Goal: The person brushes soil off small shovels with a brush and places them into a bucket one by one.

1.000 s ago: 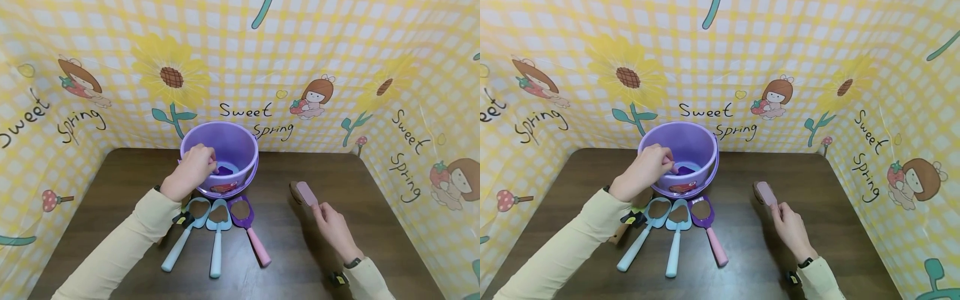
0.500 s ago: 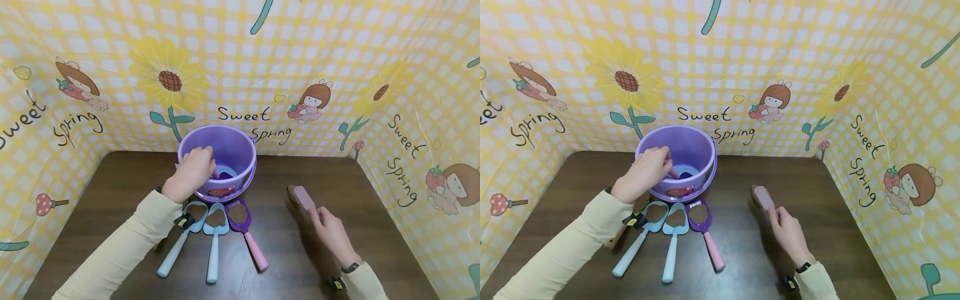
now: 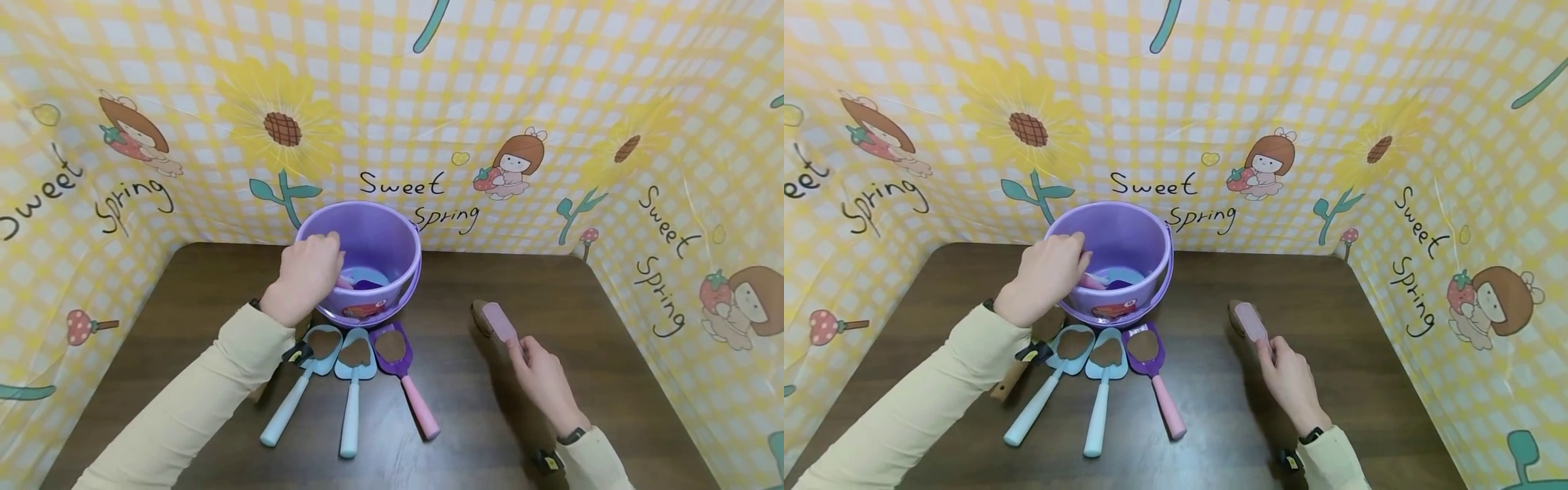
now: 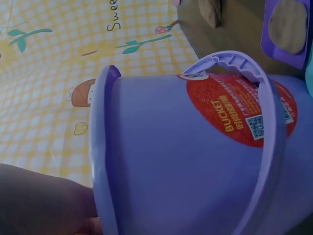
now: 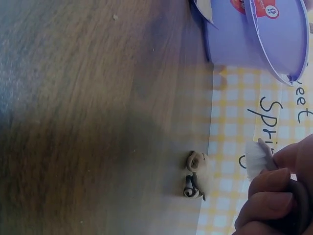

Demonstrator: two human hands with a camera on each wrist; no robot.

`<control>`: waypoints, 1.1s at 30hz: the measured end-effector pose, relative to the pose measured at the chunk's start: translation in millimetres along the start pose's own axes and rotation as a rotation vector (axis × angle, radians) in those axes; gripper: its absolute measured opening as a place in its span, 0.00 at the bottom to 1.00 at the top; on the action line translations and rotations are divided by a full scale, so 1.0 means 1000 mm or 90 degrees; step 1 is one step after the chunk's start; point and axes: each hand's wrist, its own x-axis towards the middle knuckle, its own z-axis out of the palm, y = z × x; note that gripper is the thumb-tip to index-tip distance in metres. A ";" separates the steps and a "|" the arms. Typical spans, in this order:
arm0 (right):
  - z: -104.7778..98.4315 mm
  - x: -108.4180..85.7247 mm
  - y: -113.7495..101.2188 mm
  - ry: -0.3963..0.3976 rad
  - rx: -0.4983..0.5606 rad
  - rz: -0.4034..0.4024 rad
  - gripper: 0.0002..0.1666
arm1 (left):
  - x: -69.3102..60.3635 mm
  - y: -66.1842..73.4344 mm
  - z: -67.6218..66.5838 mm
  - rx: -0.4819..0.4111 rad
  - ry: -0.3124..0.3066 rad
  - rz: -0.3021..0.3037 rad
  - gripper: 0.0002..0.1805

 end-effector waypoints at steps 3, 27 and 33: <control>0.002 0.000 0.000 -0.004 0.005 0.002 0.18 | -0.001 0.000 -0.001 0.006 0.006 -0.010 0.15; 0.013 0.001 -0.003 -0.024 0.011 -0.024 0.19 | -0.079 0.050 0.049 -0.097 0.208 0.368 0.06; 0.014 0.001 -0.004 -0.045 0.006 -0.025 0.18 | -0.097 0.066 0.070 -0.110 0.062 0.366 0.05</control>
